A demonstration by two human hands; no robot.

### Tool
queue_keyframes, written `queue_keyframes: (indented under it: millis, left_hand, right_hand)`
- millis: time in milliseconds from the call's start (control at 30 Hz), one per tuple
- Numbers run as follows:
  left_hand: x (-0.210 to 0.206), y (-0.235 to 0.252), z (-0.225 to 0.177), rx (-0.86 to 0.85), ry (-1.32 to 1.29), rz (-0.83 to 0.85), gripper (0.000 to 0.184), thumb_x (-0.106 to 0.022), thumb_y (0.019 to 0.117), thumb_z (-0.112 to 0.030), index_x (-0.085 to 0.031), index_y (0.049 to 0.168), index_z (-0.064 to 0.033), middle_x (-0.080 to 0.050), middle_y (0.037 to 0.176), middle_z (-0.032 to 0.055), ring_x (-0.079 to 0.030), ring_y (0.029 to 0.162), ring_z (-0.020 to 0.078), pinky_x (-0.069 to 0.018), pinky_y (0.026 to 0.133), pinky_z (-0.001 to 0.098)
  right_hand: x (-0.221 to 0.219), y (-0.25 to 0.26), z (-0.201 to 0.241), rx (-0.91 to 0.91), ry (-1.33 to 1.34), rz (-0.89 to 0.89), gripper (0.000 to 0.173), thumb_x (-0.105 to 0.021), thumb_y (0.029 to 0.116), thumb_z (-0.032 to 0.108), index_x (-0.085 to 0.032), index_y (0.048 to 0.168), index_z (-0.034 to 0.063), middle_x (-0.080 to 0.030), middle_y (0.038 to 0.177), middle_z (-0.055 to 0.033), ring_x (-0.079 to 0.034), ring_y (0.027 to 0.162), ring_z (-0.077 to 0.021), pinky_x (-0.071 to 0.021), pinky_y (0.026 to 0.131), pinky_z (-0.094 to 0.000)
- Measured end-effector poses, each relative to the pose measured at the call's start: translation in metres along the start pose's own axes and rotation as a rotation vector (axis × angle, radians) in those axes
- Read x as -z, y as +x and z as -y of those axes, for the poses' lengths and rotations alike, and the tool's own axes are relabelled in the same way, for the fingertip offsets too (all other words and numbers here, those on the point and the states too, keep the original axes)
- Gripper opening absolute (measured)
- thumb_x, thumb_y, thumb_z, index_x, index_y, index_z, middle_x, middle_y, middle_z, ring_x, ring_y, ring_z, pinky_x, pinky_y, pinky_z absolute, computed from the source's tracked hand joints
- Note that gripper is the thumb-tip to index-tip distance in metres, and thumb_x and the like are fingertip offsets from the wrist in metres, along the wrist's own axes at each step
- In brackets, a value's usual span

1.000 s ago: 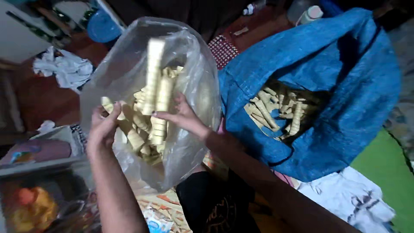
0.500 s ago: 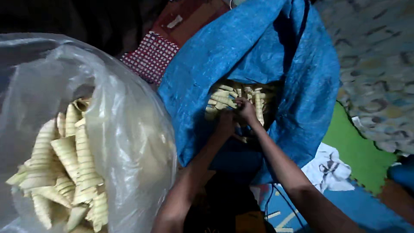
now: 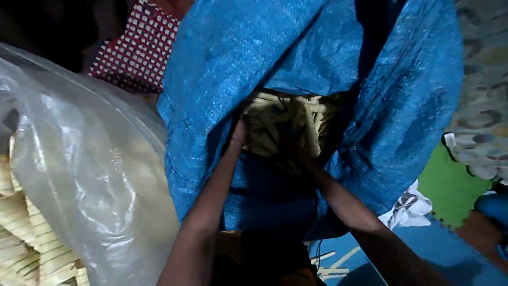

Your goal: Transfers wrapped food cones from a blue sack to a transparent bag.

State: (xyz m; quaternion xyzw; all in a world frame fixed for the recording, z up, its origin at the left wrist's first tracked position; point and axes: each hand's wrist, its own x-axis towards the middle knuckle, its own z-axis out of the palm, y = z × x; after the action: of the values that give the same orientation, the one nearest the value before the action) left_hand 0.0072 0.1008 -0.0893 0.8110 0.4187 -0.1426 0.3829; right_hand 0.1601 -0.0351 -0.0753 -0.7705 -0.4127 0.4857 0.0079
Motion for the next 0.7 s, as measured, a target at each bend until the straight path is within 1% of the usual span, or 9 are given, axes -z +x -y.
queue_keyframes:
  millis: [33,167,300,400,467,500,600,667,700]
  left_hand:
    - [-0.001,0.001,0.006,-0.014,0.006,0.002,0.079,-0.088,0.0725,0.001,-0.049,0.14,0.0126,-0.039,0.154,0.032,-0.046,0.139,0.0441,-0.0399,0.116,0.0493]
    - [0.003,-0.002,-0.001,0.078,0.126,0.12,0.054,-0.085,0.0778,-0.007,-0.063,0.124,0.0092,-0.057,0.135,0.0292,-0.057,0.126,0.043,-0.048,0.107,0.0544]
    - [0.006,-0.002,0.0,0.125,0.213,0.238,0.066,-0.087,0.0772,-0.018,-0.059,0.131,0.008,-0.056,0.138,0.0282,-0.057,0.127,0.0429,-0.0493,0.105,0.0547]
    - [-0.004,-0.005,0.01,0.135,0.215,0.229,0.059,-0.075,0.0897,-0.006,-0.051,0.142,0.0077,-0.049,0.149,0.0278,-0.05,0.137,0.0424,-0.0421,0.114,0.0513]
    - [-0.004,-0.002,0.015,0.126,0.251,0.243,0.071,-0.079,0.0853,-0.006,-0.046,0.147,0.006,-0.041,0.157,0.0239,-0.041,0.146,0.0389,-0.0362,0.119,0.0481]
    - [0.002,-0.005,0.011,0.159,0.227,0.241,0.068,-0.077,0.0869,-0.006,-0.046,0.147,0.006,-0.044,0.155,0.0235,-0.042,0.145,0.0379,-0.0368,0.118,0.0486]
    - [0.011,-0.019,0.001,0.336,-0.103,0.118,0.046,-0.049,0.1073,-0.009,-0.042,0.151,0.0016,-0.053,0.146,0.0259,-0.054,0.133,0.0392,-0.0421,0.111,0.0521]
    - [0.014,-0.021,-0.001,0.351,-0.158,0.077,0.039,-0.047,0.1083,-0.011,-0.048,0.145,0.0019,-0.058,0.136,0.0265,-0.06,0.122,0.0392,-0.0463,0.104,0.0524]
    - [0.015,-0.02,0.0,0.306,-0.109,0.108,0.038,-0.049,0.1067,-0.007,-0.05,0.143,0.0043,-0.057,0.139,0.0274,-0.057,0.128,0.0411,-0.0435,0.108,0.0539]
  right_hand:
    - [-0.005,-0.005,-0.003,0.029,0.03,0.005,0.092,-0.087,0.0809,0.013,-0.034,0.155,-0.0027,-0.053,0.141,-0.0315,-0.057,0.126,-0.0481,-0.0468,0.103,-0.063]
    - [-0.012,0.005,-0.009,0.065,0.142,0.055,0.1,-0.088,0.0816,0.021,-0.028,0.158,-0.0015,-0.047,0.149,-0.0298,-0.05,0.136,-0.0435,-0.0418,0.113,-0.057]
    - [-0.002,0.018,-0.012,-0.022,0.253,0.176,0.098,-0.093,0.0749,0.025,-0.038,0.153,0.002,-0.054,0.142,-0.0268,-0.055,0.129,-0.0404,-0.0462,0.107,-0.0585]
    - [0.006,0.014,-0.019,-0.023,0.176,0.254,0.091,-0.091,0.0765,0.025,-0.044,0.151,0.0013,-0.057,0.137,-0.0276,-0.057,0.126,-0.0415,-0.0455,0.106,-0.0601]
    - [0.006,0.001,-0.028,-0.008,0.136,0.271,0.079,-0.089,0.0797,0.023,-0.051,0.145,-0.0005,-0.061,0.131,-0.0278,-0.06,0.12,-0.0412,-0.0465,0.103,-0.0593]
    - [0.008,-0.009,-0.029,-0.026,0.139,0.288,0.073,-0.086,0.0829,0.02,-0.052,0.144,-0.001,-0.062,0.13,-0.0281,-0.06,0.12,-0.041,-0.0461,0.104,-0.0587]
    - [0.015,-0.036,-0.037,-0.046,0.181,0.299,0.074,-0.085,0.0811,0.01,-0.049,0.145,-0.0003,-0.06,0.13,-0.0277,-0.06,0.118,-0.0382,-0.0475,0.102,-0.056]
    - [0.019,-0.048,-0.039,-0.057,0.219,0.249,0.082,-0.087,0.075,0.006,-0.047,0.146,-0.0015,-0.059,0.132,-0.0285,-0.059,0.119,-0.0387,-0.0482,0.102,-0.0561]
    - [0.023,-0.055,-0.037,-0.067,0.252,0.205,0.085,-0.089,0.0715,0.005,-0.047,0.145,-0.0022,-0.059,0.132,-0.0287,-0.059,0.12,-0.0391,-0.0481,0.103,-0.0564]
